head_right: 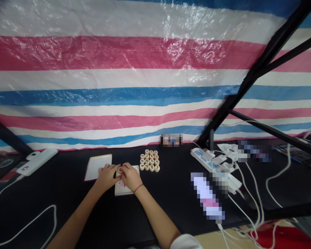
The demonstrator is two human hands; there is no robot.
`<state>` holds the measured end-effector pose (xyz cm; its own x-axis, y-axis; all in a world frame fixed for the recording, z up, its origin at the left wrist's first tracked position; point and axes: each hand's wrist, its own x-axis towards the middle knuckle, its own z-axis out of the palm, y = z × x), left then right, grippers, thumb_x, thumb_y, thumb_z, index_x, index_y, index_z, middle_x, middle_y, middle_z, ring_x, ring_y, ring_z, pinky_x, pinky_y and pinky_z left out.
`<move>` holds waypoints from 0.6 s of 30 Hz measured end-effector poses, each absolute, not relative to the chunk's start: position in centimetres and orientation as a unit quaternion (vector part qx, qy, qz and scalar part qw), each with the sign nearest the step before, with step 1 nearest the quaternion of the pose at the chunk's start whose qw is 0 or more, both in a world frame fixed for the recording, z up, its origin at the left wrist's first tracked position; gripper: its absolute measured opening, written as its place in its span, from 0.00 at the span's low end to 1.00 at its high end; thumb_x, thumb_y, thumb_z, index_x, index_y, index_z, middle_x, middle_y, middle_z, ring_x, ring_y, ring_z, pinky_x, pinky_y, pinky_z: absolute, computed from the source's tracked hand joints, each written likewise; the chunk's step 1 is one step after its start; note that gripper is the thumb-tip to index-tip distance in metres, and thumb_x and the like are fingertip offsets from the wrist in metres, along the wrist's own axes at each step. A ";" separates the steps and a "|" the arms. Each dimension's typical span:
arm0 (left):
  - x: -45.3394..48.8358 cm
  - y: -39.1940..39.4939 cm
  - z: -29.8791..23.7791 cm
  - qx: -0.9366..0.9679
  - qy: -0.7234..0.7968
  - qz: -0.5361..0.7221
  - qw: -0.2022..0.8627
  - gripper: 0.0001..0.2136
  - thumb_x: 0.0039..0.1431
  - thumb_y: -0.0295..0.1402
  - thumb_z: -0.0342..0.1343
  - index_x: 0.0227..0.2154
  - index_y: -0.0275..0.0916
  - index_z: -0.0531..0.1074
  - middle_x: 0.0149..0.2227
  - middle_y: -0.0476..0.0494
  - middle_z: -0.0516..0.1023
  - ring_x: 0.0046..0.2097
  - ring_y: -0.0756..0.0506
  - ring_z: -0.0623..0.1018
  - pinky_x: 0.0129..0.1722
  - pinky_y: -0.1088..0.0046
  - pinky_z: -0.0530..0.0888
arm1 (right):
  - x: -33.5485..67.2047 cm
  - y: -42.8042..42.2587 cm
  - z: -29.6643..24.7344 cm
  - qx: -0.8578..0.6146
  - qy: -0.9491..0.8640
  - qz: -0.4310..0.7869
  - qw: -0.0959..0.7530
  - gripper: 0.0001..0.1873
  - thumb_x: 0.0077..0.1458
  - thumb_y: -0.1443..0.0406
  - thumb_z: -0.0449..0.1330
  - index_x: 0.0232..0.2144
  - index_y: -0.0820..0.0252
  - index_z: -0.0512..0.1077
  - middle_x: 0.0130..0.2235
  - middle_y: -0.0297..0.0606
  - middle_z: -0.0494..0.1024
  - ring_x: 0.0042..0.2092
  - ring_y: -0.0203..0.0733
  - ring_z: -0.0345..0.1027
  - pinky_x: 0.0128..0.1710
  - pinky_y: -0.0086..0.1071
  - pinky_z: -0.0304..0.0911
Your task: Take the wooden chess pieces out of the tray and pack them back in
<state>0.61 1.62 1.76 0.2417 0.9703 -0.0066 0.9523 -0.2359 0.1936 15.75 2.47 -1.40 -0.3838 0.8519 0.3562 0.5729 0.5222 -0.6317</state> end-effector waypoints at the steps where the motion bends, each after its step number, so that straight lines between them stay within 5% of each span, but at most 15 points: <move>1: 0.6 1.6 1.8 0.784 0.613 0.057 0.079 0.21 0.56 0.37 0.52 0.53 0.43 0.68 0.48 0.41 0.75 0.50 0.37 0.69 0.43 0.59 0.62 | 15.8 2.4 -1.4 -0.439 -0.806 0.212 0.334 0.13 0.51 0.77 0.54 0.36 0.59 0.72 0.43 0.41 0.72 0.41 0.38 0.70 0.44 0.31 0.66; 7: 1.3 2.0 1.4 0.783 0.614 0.082 0.058 0.19 0.57 0.38 0.51 0.52 0.45 0.68 0.48 0.42 0.75 0.49 0.38 0.69 0.43 0.60 0.60 | 18.4 4.8 0.8 -0.515 -0.767 0.175 0.340 0.15 0.54 0.74 0.52 0.41 0.59 0.72 0.44 0.41 0.72 0.45 0.39 0.69 0.46 0.32 0.64; 11: 1.8 2.3 1.5 0.786 0.608 0.094 0.057 0.15 0.58 0.33 0.49 0.47 0.44 0.72 0.44 0.44 0.76 0.47 0.39 0.71 0.43 0.59 0.58 | 21.3 8.9 3.6 -0.710 -0.682 0.092 0.150 0.17 0.61 0.64 0.50 0.51 0.59 0.68 0.52 0.48 0.68 0.46 0.45 0.70 0.45 0.35 0.64; 18: 2.2 2.0 1.9 0.787 0.609 0.079 0.062 0.13 0.59 0.30 0.48 0.45 0.44 0.72 0.42 0.44 0.77 0.44 0.42 0.74 0.43 0.59 0.57 | 23.0 13.4 4.8 -0.745 -0.655 0.125 0.022 0.14 0.53 0.62 0.59 0.41 0.64 0.75 0.42 0.52 0.76 0.44 0.49 0.73 0.41 0.35 0.65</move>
